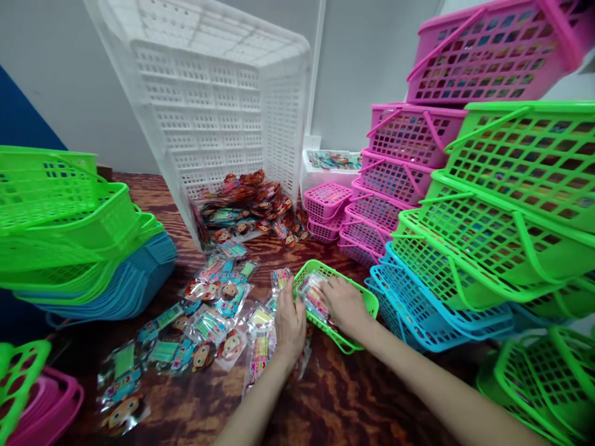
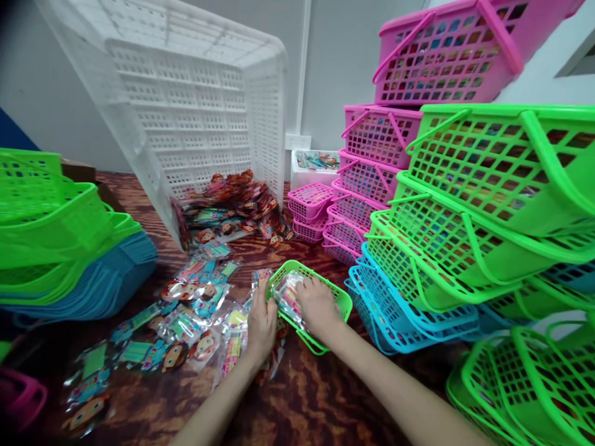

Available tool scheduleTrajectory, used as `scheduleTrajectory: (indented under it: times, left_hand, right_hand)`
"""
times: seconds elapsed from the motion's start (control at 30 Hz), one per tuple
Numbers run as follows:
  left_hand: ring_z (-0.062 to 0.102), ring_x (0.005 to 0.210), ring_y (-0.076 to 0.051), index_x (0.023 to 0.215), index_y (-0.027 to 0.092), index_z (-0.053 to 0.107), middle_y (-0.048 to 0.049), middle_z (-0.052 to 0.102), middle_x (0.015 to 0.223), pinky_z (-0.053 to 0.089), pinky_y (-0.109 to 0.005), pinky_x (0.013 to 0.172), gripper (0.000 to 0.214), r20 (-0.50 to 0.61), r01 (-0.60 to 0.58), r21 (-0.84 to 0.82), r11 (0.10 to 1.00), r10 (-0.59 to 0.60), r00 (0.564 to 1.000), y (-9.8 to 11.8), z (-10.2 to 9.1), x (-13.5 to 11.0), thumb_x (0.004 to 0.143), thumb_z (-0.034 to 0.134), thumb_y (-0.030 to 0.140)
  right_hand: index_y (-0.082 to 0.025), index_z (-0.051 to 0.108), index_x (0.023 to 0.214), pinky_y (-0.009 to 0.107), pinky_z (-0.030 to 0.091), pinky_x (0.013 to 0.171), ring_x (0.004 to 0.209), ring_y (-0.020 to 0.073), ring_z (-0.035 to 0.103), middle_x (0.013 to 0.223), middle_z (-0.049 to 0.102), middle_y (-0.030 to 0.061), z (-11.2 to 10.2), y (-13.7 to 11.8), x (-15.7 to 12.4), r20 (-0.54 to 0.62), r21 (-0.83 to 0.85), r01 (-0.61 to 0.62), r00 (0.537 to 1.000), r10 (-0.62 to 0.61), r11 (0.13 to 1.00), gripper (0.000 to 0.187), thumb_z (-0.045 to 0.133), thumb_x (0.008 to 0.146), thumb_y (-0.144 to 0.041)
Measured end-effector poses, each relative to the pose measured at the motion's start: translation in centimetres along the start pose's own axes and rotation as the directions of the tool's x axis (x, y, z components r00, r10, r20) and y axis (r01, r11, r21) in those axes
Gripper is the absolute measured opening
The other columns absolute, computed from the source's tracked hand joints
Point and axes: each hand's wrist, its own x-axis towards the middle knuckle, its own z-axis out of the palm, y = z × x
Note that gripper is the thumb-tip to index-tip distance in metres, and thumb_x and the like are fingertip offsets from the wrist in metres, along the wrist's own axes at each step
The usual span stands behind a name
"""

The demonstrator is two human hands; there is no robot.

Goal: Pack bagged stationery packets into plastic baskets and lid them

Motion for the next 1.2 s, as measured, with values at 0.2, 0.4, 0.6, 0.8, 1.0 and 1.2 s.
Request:
scheduleTrajectory:
  times: [0.2,0.4,0.6,0.8,1.0,1.2]
  left_hand:
    - [0.053,0.120,-0.025,0.136,0.021,0.051,-0.0113,0.054,0.127,0.043,-0.044,0.103,0.044,0.028,-0.001,0.052,0.999,0.000,1.000,0.5,-0.1,0.5,0.096,0.033,0.019]
    - [0.053,0.117,-0.024,0.136,0.021,0.049,-0.0105,0.054,0.125,0.044,-0.042,0.101,0.043,0.059,0.001,0.057,0.998,-0.005,0.998,0.7,-0.6,0.4,0.096,0.032,0.020]
    - [0.053,0.118,-0.024,0.135,0.020,0.049,-0.0108,0.054,0.124,0.043,-0.043,0.101,0.041,0.062,0.002,0.051,0.999,-0.005,0.998,0.8,-0.8,0.2,0.097,0.032,0.021]
    - [0.051,0.122,-0.026,0.130,0.019,0.052,-0.0119,0.053,0.127,0.041,-0.045,0.104,0.038,0.081,0.019,0.046,0.999,-0.023,0.996,0.4,-0.7,0.3,0.097,0.034,0.022]
    - [0.052,0.118,-0.025,0.126,0.020,0.053,-0.0116,0.052,0.123,0.043,-0.045,0.102,0.036,0.091,0.020,0.045,0.999,-0.024,0.996,0.5,-0.8,0.3,0.097,0.032,0.022]
    - [0.055,0.114,-0.024,0.126,0.020,0.054,-0.0111,0.057,0.119,0.045,-0.042,0.101,0.036,0.077,0.034,0.087,0.996,-0.040,0.996,1.1,-0.4,-0.1,0.096,0.034,0.017]
  right_hand:
    - [-0.019,0.067,0.105,0.029,0.044,0.076,0.088,0.0224,0.065,0.098,0.072,0.0096,0.3,2.1,1.6,0.220,0.180,0.004,0.974,-0.044,0.984,0.052,0.033,0.100,-0.057]
    - [-0.011,0.040,0.143,0.037,0.044,0.082,0.101,0.0297,0.062,0.113,0.067,0.0184,0.1,1.6,0.8,0.097,0.025,-0.026,0.995,0.023,0.999,0.055,0.047,0.097,-0.041]
    - [-0.012,0.041,0.141,0.035,0.044,0.083,0.099,0.0267,0.060,0.110,0.065,0.0153,0.2,2.1,0.1,-0.078,0.044,-0.046,0.996,0.049,0.998,0.045,0.041,0.099,-0.027]
    - [-0.021,0.067,0.106,0.032,0.044,0.088,0.104,0.0214,0.057,0.111,0.063,0.0080,-0.3,2.2,-0.1,0.073,0.215,0.284,0.949,-0.305,0.934,0.024,0.048,0.092,-0.014]
    - [-0.022,0.061,0.127,0.042,0.045,0.096,0.114,0.0267,0.051,0.136,0.056,0.0113,-1.0,2.3,-0.4,0.065,0.121,0.262,0.960,-0.271,0.957,0.035,0.052,0.092,-0.019]
    - [-0.032,0.064,0.129,0.045,0.053,0.082,0.117,0.0350,0.053,0.145,0.049,0.0149,0.6,0.7,-2.0,0.253,-0.022,0.219,0.945,-0.207,0.975,0.043,0.052,0.091,-0.017]
